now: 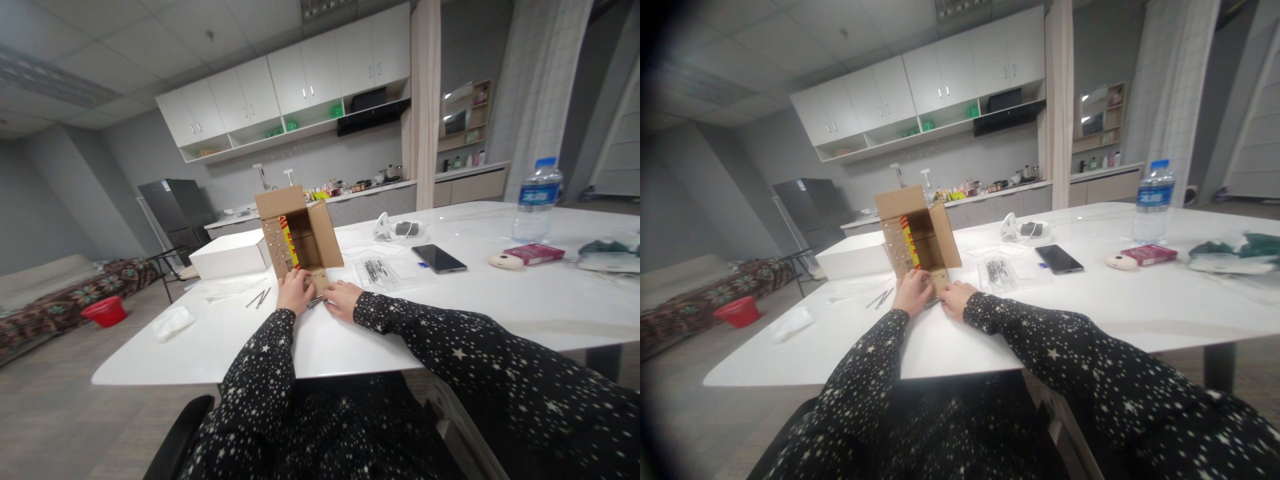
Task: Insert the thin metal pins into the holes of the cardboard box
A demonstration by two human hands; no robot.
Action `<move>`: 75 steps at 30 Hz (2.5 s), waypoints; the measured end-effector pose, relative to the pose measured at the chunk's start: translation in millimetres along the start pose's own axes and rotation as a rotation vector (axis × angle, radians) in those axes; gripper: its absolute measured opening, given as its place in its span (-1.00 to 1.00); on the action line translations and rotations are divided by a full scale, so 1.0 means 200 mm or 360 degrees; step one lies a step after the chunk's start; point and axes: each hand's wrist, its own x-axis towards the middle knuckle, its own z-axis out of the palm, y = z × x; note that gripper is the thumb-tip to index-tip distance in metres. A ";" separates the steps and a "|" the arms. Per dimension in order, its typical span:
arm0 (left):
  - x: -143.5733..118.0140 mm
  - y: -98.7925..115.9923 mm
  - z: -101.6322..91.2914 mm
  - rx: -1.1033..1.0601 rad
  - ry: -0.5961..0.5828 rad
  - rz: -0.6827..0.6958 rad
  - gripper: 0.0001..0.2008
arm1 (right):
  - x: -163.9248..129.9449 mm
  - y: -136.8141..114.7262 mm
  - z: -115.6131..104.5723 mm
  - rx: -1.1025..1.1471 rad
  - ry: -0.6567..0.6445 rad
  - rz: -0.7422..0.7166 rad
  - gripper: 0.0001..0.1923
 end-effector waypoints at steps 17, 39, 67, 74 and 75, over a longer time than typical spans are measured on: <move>0.02 0.00 0.04 0.0132 0.0077 -0.0054 -0.80 | 0.01 0.01 0.02 -0.0009 0.0013 0.0004 -0.75; 0.03 0.01 0.03 0.0244 0.0028 -0.0039 -0.79 | 0.01 0.00 0.00 -0.0023 -0.0014 0.0004 -0.75; 0.03 0.01 0.03 0.0099 0.0056 -0.0019 -0.88 | 0.01 -0.01 -0.01 -0.0020 -0.0059 0.0036 -0.74; 0.03 0.01 0.02 0.0065 0.0086 0.0023 -0.87 | 0.01 0.00 0.00 -0.0006 -0.0024 0.0008 -0.73; 0.03 0.01 0.02 0.0063 0.0086 0.0024 -0.87 | 0.01 0.00 0.00 -0.0009 -0.0034 0.0015 -0.73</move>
